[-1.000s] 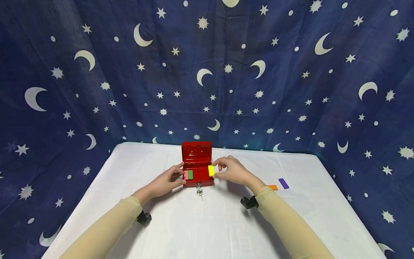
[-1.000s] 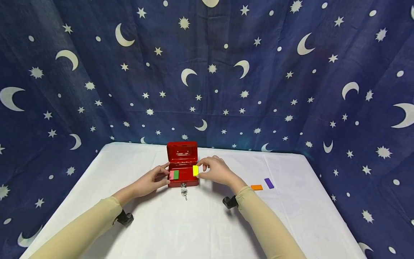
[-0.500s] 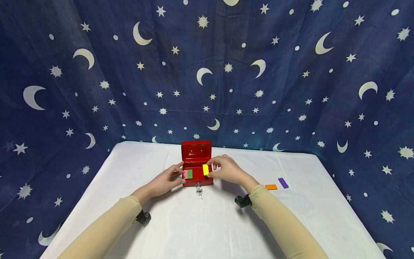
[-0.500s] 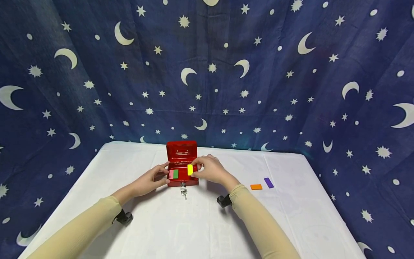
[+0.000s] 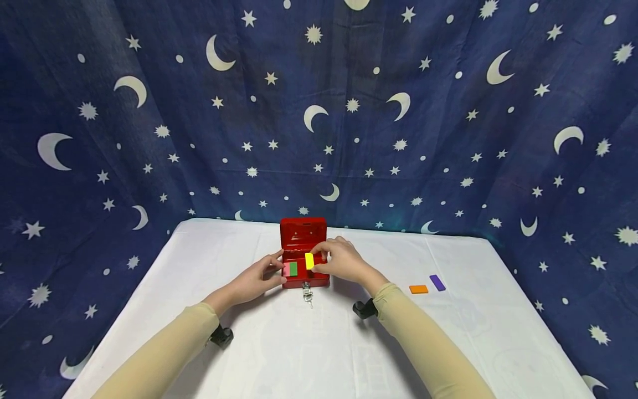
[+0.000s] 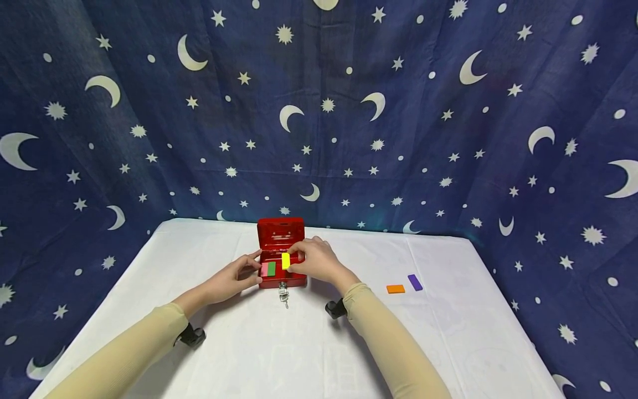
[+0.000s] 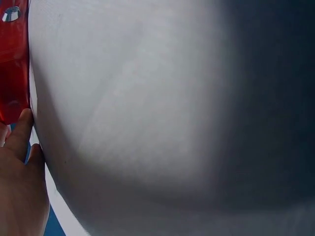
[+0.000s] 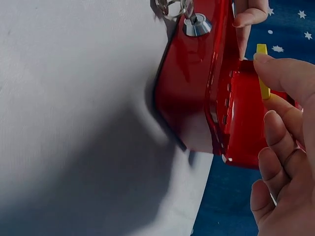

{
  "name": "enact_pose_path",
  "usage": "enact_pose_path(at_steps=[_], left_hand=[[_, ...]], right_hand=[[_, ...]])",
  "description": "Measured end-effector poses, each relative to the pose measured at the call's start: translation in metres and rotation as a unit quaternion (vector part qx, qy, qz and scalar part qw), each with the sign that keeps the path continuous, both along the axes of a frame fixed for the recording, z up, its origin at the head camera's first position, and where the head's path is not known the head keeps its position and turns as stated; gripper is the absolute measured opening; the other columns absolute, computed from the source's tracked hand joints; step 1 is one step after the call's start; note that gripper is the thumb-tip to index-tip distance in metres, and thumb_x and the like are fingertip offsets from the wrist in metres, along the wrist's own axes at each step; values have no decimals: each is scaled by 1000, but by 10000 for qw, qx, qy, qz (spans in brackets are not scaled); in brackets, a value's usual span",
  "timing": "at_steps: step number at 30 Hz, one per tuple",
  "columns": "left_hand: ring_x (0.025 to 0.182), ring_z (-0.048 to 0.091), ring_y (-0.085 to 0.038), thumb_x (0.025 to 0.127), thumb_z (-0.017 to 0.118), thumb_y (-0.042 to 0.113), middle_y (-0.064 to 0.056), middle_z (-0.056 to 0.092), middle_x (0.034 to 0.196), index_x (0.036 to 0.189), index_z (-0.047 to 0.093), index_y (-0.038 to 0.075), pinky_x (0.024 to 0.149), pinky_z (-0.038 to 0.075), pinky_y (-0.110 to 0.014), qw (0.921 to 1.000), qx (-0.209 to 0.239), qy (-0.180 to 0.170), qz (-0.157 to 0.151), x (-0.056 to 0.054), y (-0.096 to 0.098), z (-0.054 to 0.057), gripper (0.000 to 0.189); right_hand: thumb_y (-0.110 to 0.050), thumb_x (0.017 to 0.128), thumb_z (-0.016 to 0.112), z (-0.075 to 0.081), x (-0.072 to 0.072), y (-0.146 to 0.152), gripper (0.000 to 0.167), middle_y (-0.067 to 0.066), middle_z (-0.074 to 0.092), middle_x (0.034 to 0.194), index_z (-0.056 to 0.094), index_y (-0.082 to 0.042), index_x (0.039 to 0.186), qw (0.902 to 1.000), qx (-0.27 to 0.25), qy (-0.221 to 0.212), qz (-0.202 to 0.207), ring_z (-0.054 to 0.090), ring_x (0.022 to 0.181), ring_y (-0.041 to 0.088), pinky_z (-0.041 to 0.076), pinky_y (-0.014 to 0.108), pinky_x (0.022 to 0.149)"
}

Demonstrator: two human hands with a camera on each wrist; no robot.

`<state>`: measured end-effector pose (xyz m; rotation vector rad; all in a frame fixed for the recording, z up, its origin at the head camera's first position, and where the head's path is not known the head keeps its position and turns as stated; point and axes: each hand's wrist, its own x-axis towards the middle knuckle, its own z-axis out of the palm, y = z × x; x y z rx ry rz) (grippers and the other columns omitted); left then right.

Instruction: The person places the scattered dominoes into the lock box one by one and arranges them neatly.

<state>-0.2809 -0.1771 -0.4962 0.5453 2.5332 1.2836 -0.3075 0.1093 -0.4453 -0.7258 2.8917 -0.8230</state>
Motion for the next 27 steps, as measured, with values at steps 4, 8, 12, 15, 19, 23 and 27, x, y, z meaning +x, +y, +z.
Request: enact_pose_path(at_steps=[4,8,12,15,19,23,27], left_hand=[[147,39,-23,95,72,45,10,25,167,124,56,21,120,25,-57,10000,-39,29,-8,0,0,1,41],[147,39,-24,96,71,44,8,24,168,124,55,20,120,25,-58,10000,-47,59,-58,0,0,1,39],[147,38,-24,97,70,44,7,24,168,124,55,19,120,25,-57,9999,-24,85,-119,-1,-1,0,40],[147,39,-24,97,70,45,7,24,168,125,55,19,120,25,-58,9999,-24,112,-130,-1,-1,-1,41],[146,41,-23,96,70,46,8,24,168,124,55,19,120,25,-57,9998,-27,129,-120,-1,-1,-2,42],[146,41,-22,96,70,47,9,24,168,124,55,19,120,25,-56,9998,-64,128,-101,-1,-1,-2,42],[146,41,-23,96,70,47,9,24,168,124,55,20,120,25,-57,9999,-86,118,-81,0,0,-1,41]], right_hand=[[-38,80,86,0,0,-7,41,-7,57,80,74,-23,115,9997,233,110,21,47,91,15,39,36,79],[-40,79,87,0,-1,-13,43,-8,56,81,74,-24,117,9987,469,197,35,47,92,15,39,36,80],[-40,79,88,-2,-2,-17,43,-9,57,82,75,-25,116,9980,584,223,28,47,92,15,41,35,80],[-41,79,88,-5,-4,-19,42,-10,57,83,76,-26,116,9975,663,241,28,47,93,15,41,35,80],[-42,79,87,-10,-6,-21,40,-12,56,84,76,-27,115,9958,837,374,33,45,93,14,41,34,80],[-42,80,86,-12,-7,-24,38,-11,57,84,77,-27,114,9944,932,493,51,46,93,14,40,34,81],[-39,79,86,-12,-5,-27,37,-10,60,90,78,-26,112,9935,1039,464,44,46,97,15,41,36,84]])
